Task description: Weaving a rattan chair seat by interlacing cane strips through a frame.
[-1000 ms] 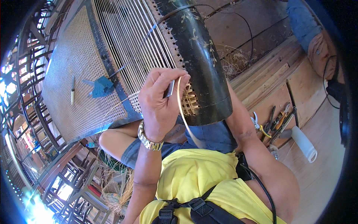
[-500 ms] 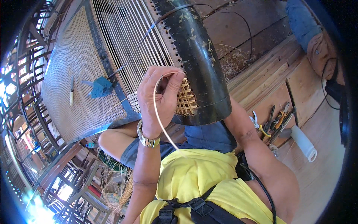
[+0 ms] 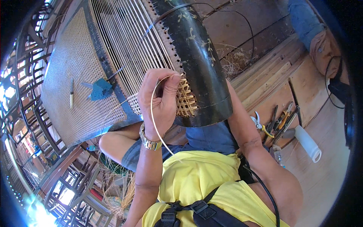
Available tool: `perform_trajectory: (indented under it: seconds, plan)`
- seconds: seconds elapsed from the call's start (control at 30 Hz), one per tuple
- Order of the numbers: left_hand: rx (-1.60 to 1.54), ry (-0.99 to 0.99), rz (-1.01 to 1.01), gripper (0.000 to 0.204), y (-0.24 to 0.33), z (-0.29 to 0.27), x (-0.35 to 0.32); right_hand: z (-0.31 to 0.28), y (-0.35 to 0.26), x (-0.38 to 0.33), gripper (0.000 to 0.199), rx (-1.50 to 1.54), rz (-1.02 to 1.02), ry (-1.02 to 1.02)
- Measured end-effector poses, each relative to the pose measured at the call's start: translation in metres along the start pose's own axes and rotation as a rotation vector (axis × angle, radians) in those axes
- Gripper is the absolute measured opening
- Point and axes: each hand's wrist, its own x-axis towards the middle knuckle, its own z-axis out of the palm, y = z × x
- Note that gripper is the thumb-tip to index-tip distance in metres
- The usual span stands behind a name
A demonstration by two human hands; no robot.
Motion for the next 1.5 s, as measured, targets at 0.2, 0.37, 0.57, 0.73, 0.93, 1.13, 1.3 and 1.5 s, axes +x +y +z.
perform_trajectory:
  seconds: [0.2,0.37,0.57,0.73,0.93,1.13,1.3,1.5]
  plan:
    - [-0.023,0.022,0.005,0.008,0.001,0.002,-0.002,-0.017,0.006,0.012,0.047,-0.012,0.020,-0.077]
    - [-0.084,0.031,0.052,0.006,0.007,0.003,0.000,-0.017,0.010,0.005,0.050,-0.002,-0.041,-0.020]
    - [-0.048,-0.021,0.045,0.007,0.008,0.004,0.003,-0.016,0.000,-0.008,0.059,-0.213,-0.056,-0.150]
    - [-0.097,-0.003,0.020,0.007,0.010,0.004,0.000,-0.033,0.006,-0.011,0.051,-0.172,-0.077,-0.202]
    - [-0.187,0.017,-0.049,0.010,0.017,0.002,0.002,-0.061,0.004,0.000,0.058,-0.405,-0.093,-0.124]
    - [-0.069,0.041,0.003,0.007,0.027,-0.005,-0.003,-0.060,0.008,-0.002,0.053,-0.359,-0.070,-0.066]
    - [-0.398,0.165,-0.007,0.009,0.036,-0.017,0.014,-0.041,0.004,0.001,0.037,-0.086,0.069,0.007]
    - [-0.429,0.075,0.016,0.012,0.049,-0.020,0.023,-0.015,0.015,0.010,0.037,0.038,-0.082,-0.050]
